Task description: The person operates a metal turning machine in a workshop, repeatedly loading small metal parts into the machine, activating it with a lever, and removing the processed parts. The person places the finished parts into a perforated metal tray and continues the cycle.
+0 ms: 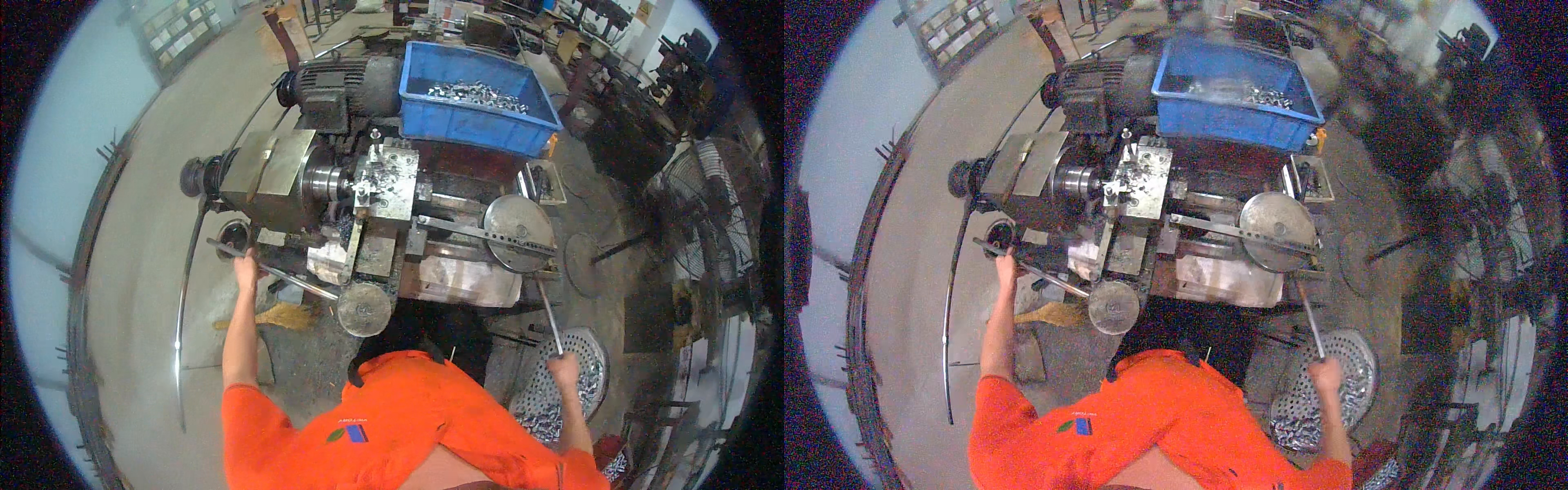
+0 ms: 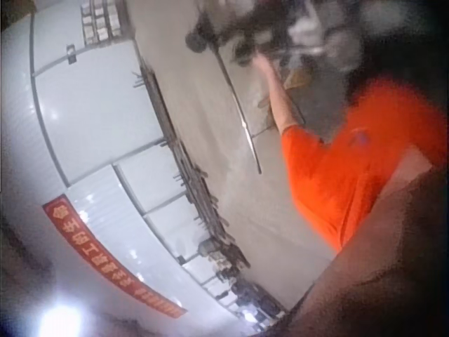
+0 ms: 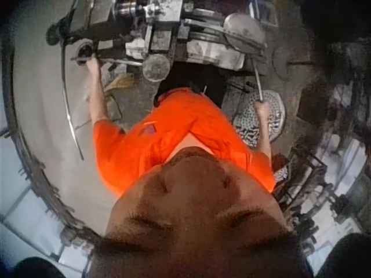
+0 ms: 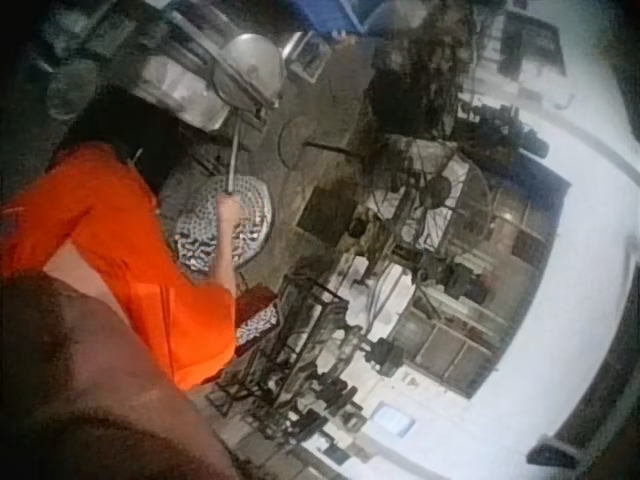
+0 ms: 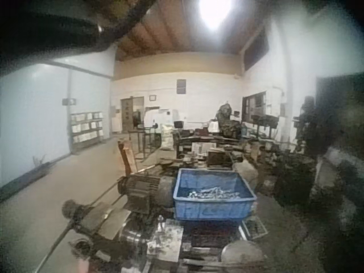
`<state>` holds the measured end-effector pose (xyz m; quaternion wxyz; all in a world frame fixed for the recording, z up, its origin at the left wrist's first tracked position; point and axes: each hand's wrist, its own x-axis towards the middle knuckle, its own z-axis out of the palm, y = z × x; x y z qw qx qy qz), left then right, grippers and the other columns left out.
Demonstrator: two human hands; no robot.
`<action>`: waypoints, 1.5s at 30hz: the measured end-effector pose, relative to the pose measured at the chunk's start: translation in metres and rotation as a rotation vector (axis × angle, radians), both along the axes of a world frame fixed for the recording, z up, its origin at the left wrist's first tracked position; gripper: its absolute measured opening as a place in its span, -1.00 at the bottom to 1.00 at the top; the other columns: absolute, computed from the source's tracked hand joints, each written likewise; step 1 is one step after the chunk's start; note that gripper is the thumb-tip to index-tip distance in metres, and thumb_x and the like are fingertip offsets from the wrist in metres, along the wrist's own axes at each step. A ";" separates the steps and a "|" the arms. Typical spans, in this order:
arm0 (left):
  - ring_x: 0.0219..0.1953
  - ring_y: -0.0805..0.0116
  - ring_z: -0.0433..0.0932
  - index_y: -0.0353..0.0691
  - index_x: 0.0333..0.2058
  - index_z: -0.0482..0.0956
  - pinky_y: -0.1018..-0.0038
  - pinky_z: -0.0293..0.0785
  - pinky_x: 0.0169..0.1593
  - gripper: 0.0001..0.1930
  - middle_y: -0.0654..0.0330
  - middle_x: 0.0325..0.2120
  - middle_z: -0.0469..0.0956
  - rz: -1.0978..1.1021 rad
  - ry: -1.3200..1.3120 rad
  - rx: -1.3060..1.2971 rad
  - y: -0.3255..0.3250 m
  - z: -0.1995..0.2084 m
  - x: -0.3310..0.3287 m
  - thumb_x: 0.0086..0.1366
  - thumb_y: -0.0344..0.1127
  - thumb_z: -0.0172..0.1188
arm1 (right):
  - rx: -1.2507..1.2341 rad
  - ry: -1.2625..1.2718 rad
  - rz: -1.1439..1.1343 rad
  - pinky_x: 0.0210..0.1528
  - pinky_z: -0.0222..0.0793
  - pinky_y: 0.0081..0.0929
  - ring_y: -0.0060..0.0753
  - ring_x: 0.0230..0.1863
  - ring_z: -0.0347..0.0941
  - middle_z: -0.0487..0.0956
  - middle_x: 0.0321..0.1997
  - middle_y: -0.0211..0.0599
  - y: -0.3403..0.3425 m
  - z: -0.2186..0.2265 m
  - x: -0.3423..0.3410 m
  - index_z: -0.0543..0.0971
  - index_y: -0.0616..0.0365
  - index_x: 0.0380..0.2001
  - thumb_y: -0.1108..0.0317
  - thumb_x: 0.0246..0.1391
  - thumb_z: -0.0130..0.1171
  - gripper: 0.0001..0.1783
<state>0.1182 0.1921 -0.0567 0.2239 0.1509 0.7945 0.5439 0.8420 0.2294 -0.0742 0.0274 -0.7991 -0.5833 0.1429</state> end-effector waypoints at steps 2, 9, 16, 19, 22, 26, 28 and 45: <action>-0.82 0.26 0.41 -0.45 -0.57 0.37 0.49 0.32 -0.80 -0.65 0.05 -0.78 0.39 0.009 0.071 -0.078 0.000 0.006 0.001 0.07 -0.17 -0.04 | 0.072 0.374 -0.063 -0.56 0.24 -0.35 -0.19 -0.66 0.35 0.43 -0.73 -0.14 -0.023 -0.007 -0.025 0.45 0.25 -0.67 0.31 -0.38 0.02 -0.79; -0.82 0.26 0.41 -0.52 -0.55 0.39 0.50 0.34 -0.79 -0.58 0.02 -0.79 0.40 -0.024 0.073 -0.041 -0.001 -0.009 -0.008 0.08 -0.13 -0.05 | 0.130 0.583 -0.113 -0.63 0.15 -0.59 -0.57 -0.70 0.26 0.38 -0.77 -0.38 -0.043 0.010 -0.076 0.46 0.22 -0.67 0.31 -0.35 -0.05 -0.80; -0.82 0.23 0.41 -0.52 -0.53 0.41 0.48 0.36 -0.77 -0.56 -0.01 -0.79 0.41 -0.065 0.109 -0.139 0.000 0.002 -0.001 0.08 -0.11 -0.11 | 0.113 0.718 -0.139 -0.66 0.10 -0.53 -0.57 -0.70 0.16 0.28 -0.78 -0.45 -0.047 -0.019 -0.065 0.38 0.20 -0.65 0.37 -0.41 0.01 -0.85; -0.82 0.21 0.41 -0.50 -0.57 0.41 0.46 0.37 -0.76 -0.56 0.00 -0.82 0.40 -0.061 0.106 -0.199 -0.001 0.004 -0.002 0.08 -0.10 -0.11 | 0.121 0.736 -0.052 -0.67 0.08 -0.49 -0.54 -0.71 0.13 0.25 -0.79 -0.42 -0.048 -0.019 -0.063 0.36 0.21 -0.65 0.35 -0.40 0.00 -0.84; -0.82 0.20 0.41 -0.48 -0.61 0.40 0.44 0.37 -0.76 -0.56 0.02 -0.83 0.39 -0.059 0.077 -0.243 0.000 0.006 -0.006 0.08 -0.10 -0.11 | 0.212 0.684 0.138 -0.65 0.14 -0.43 -0.34 -0.72 0.19 0.27 -0.78 -0.24 -0.041 -0.006 -0.060 0.36 0.24 -0.62 0.28 -0.40 0.03 -0.75; -0.82 0.20 0.42 -0.47 -0.63 0.36 0.39 0.38 -0.75 -0.58 0.00 -0.81 0.39 -0.022 0.051 -0.203 0.001 -0.002 -0.011 0.07 -0.11 -0.09 | 0.076 0.130 0.052 -0.50 0.24 -0.30 -0.13 -0.56 0.35 0.43 -0.62 -0.13 0.000 0.017 -0.014 0.44 0.23 -0.45 0.30 -0.44 0.06 -0.65; -0.81 0.20 0.42 -0.46 -0.62 0.36 0.39 0.39 -0.75 -0.59 -0.02 -0.79 0.40 -0.004 0.007 -0.162 -0.003 -0.005 -0.012 0.06 -0.11 -0.08 | 0.063 -0.110 0.135 -0.40 0.28 -0.22 -0.01 -0.44 0.37 0.45 -0.52 -0.06 0.038 0.022 0.021 0.46 0.19 -0.44 0.24 -0.43 0.09 -0.63; -0.41 0.22 0.51 -0.37 -0.28 0.39 0.41 0.42 -0.36 -0.44 0.00 -0.50 0.49 -0.493 0.582 -0.668 -0.046 -0.070 -0.030 0.00 0.10 0.01 | 0.557 -0.037 0.271 0.08 0.02 -0.31 0.07 0.07 0.08 0.19 0.05 0.08 0.041 -0.009 -0.059 0.24 0.29 -0.05 0.41 -0.51 0.05 -0.26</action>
